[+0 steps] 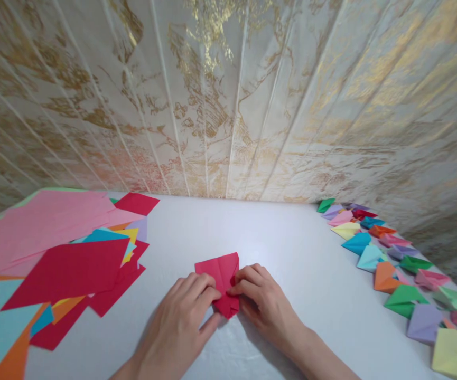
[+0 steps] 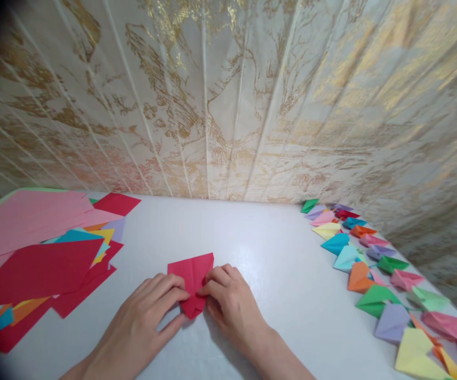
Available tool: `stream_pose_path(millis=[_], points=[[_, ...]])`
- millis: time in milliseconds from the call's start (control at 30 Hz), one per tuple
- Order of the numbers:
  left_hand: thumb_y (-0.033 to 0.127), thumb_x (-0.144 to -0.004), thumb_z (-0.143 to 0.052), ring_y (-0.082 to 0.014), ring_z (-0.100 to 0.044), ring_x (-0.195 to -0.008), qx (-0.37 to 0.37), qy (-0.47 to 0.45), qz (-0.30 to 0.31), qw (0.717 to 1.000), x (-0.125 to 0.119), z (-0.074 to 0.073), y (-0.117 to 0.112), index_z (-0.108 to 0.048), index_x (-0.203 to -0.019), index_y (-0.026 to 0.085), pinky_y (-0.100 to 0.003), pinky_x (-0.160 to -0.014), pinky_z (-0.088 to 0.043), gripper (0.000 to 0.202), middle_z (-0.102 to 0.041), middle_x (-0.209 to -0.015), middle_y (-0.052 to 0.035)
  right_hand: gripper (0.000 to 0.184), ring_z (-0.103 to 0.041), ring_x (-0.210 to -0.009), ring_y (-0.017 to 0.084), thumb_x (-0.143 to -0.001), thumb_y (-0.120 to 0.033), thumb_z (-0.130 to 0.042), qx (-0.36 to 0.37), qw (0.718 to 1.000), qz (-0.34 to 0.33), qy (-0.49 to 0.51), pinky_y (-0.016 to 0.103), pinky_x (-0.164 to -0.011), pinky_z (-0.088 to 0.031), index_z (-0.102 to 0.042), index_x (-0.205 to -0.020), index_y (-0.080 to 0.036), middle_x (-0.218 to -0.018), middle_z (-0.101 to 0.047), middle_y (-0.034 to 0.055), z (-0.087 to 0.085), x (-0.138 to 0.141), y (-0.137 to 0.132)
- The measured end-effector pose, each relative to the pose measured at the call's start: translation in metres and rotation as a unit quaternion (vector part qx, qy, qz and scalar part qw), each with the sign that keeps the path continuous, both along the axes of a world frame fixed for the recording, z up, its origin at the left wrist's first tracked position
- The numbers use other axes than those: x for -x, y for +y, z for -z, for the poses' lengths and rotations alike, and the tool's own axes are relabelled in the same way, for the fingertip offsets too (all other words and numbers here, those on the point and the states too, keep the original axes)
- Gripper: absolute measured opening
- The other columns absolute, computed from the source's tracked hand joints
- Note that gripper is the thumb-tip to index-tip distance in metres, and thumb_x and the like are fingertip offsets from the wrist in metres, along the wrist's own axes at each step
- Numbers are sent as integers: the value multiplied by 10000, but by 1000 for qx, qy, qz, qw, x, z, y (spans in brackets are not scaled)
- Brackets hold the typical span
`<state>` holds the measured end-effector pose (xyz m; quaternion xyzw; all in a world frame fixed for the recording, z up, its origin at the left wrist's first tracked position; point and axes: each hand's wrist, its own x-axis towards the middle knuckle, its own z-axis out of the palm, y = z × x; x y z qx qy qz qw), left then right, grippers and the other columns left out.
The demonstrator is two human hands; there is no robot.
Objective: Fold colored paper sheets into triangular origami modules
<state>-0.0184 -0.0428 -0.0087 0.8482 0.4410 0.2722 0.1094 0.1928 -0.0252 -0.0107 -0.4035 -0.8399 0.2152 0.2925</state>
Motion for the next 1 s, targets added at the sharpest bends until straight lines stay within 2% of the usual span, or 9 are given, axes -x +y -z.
stream_pose_path(millis=[100,233,367,467,633,800,900,1000], points=[[10,-812,-649,-226,-562,-836,23,0,-13,1000,-2,1,4,-565,-854,211,-376,-734,-437,222,-613,-905,-4,303,-539,-876,208,-811,49,-645,20,1000,8,3,342,-768,-472,-689,-926,-228,-912,-663,23,-4,2,-1],[60,-833,-705,-211,-548,-816,39,4,-37,999,-4,0,8,-544,-791,201,-357,-715,-433,218,-593,-869,7,167,-538,-889,208,-847,-79,-732,51,998,39,1,347,-797,-473,-644,-820,-217,-851,-655,3,-8,5,0],[107,-837,-737,-213,-534,-832,49,10,-60,997,-4,1,10,-532,-764,200,-363,-735,-442,236,-576,-891,-2,199,-531,-870,212,-840,-124,-751,68,993,93,-14,353,-776,-478,-591,-756,-208,-842,-623,9,-6,9,4],[118,-867,-703,-225,-521,-850,53,15,-75,996,-5,4,11,-523,-761,201,-379,-752,-441,225,-559,-907,-19,183,-529,-849,215,-848,-162,-743,66,992,105,-26,364,-761,-474,-599,-745,-209,-860,-602,19,-5,12,6],[139,-904,-649,-241,-503,-876,59,23,-86,994,-7,3,12,-498,-752,202,-395,-768,-427,224,-539,-909,-31,221,-524,-827,220,-816,-130,-757,71,988,134,-41,384,-761,-458,-581,-700,-199,-850,-581,24,-9,17,8],[122,-901,-619,-239,-492,-848,62,31,-97,993,-7,-1,12,-501,-790,208,-389,-744,-393,183,-534,-888,-18,238,-520,-845,230,-802,-117,-759,72,986,144,-54,388,-769,-438,-564,-689,-194,-861,-579,33,-11,21,7],[120,-906,-602,-238,-503,-870,61,28,-88,994,-7,-1,12,-542,-905,219,-390,-763,-387,116,-562,-926,-11,207,-516,-834,231,-810,-130,-748,67,986,145,-55,381,-756,-429,-566,-743,-202,-862,-583,32,-10,21,7],[136,-914,-592,-243,-518,-929,61,23,-81,995,-7,0,13,-566,-1006,243,-396,-794,-391,143,-588,-997,-13,182,-516,-829,234,-817,-109,-712,60,987,141,-51,379,-748,-425,-559,-818,-208,-883,-601,33,-8,18,7]])
